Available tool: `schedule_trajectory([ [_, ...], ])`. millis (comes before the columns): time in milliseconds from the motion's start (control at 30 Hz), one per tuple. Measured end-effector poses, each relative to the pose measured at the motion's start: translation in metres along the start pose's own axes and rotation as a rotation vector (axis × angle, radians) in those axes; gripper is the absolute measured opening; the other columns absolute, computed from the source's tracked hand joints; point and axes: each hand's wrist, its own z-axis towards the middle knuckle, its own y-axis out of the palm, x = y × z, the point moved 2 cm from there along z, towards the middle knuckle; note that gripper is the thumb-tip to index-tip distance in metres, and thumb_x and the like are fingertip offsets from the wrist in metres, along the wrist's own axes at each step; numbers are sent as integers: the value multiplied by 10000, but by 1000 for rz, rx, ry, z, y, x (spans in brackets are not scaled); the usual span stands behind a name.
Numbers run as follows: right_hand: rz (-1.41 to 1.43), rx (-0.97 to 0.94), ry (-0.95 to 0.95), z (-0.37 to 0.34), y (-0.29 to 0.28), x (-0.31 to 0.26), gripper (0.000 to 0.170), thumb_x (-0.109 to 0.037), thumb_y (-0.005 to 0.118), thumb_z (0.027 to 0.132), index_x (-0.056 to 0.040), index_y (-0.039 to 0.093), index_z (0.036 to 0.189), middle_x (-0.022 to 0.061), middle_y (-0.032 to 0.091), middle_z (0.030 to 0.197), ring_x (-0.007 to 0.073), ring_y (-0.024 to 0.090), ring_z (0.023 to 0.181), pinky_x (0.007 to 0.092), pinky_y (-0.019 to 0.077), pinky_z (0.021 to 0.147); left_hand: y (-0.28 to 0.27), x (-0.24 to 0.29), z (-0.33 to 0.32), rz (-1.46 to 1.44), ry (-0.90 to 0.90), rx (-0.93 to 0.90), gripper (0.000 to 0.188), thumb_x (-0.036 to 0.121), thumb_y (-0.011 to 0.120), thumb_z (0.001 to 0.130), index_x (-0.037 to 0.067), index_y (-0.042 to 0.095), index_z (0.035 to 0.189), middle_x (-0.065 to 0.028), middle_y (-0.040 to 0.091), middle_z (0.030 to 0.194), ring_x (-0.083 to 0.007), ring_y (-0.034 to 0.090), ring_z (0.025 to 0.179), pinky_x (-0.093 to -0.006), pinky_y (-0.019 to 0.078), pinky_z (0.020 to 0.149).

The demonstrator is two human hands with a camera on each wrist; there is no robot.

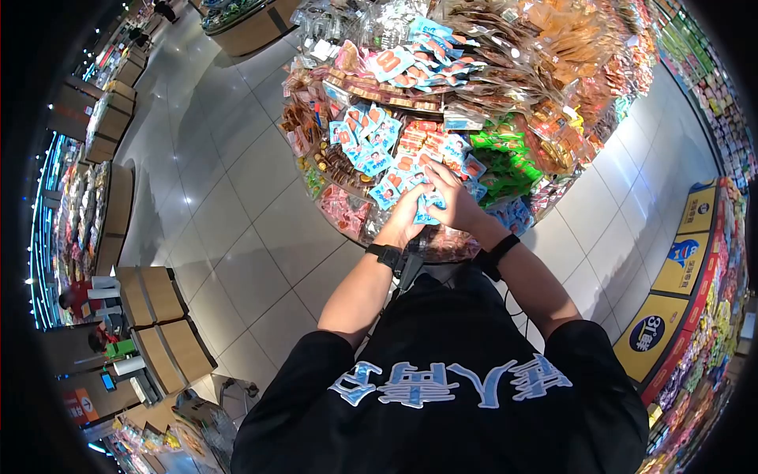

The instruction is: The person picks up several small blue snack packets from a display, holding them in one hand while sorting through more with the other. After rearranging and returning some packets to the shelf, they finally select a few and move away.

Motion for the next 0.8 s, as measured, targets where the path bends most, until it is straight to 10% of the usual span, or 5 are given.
schedule_trajectory([
  [133, 167, -40, 2, -3, -14, -4, 687, -227, 744, 762, -18, 476, 1359, 191, 430, 1432, 357, 445, 1297, 425, 369, 1066, -7, 4, -6, 31, 53, 54, 318, 193, 587, 872, -5, 577, 1121, -132, 687, 950, -259, 684, 841, -369, 575, 750],
  [300, -5, 213, 524, -15, -34, 64, 463, -241, 738, 784, -34, 581, 1167, 108, 595, 1156, 300, 554, 1136, 419, 425, 997, -10, 15, -24, 61, 68, 104, 305, 163, 600, 862, 9, 587, 1125, -122, 694, 982, -252, 694, 842, -419, 595, 731],
  [500, -572, 136, 418, -12, -20, 93, 369, -209, 669, 828, -47, 584, 1149, 165, 631, 1027, 360, 631, 930, 440, 522, 789, -16, 16, -31, 33, 71, 122, 323, 143, 590, 866, 10, 581, 1160, -136, 690, 1064, -268, 688, 903, -439, 581, 797],
  [700, -252, 279, 647, -20, -34, 104, 336, -182, 649, 842, -30, 591, 1136, 197, 664, 991, 356, 648, 907, 442, 504, 802, -19, 24, -39, 18, 81, 100, 350, 131, 577, 879, -5, 550, 1201, -152, 679, 1094, -277, 684, 935, -457, 576, 817],
  [800, -138, 493, 420, -11, -41, 109, 253, -171, 665, 829, -31, 653, 1040, 187, 666, 995, 354, 647, 903, 411, 505, 811, -11, 27, -48, -6, 71, 87, 303, 115, 591, 873, 9, 578, 1156, -125, 686, 1057, -254, 683, 919, -430, 573, 808],
])
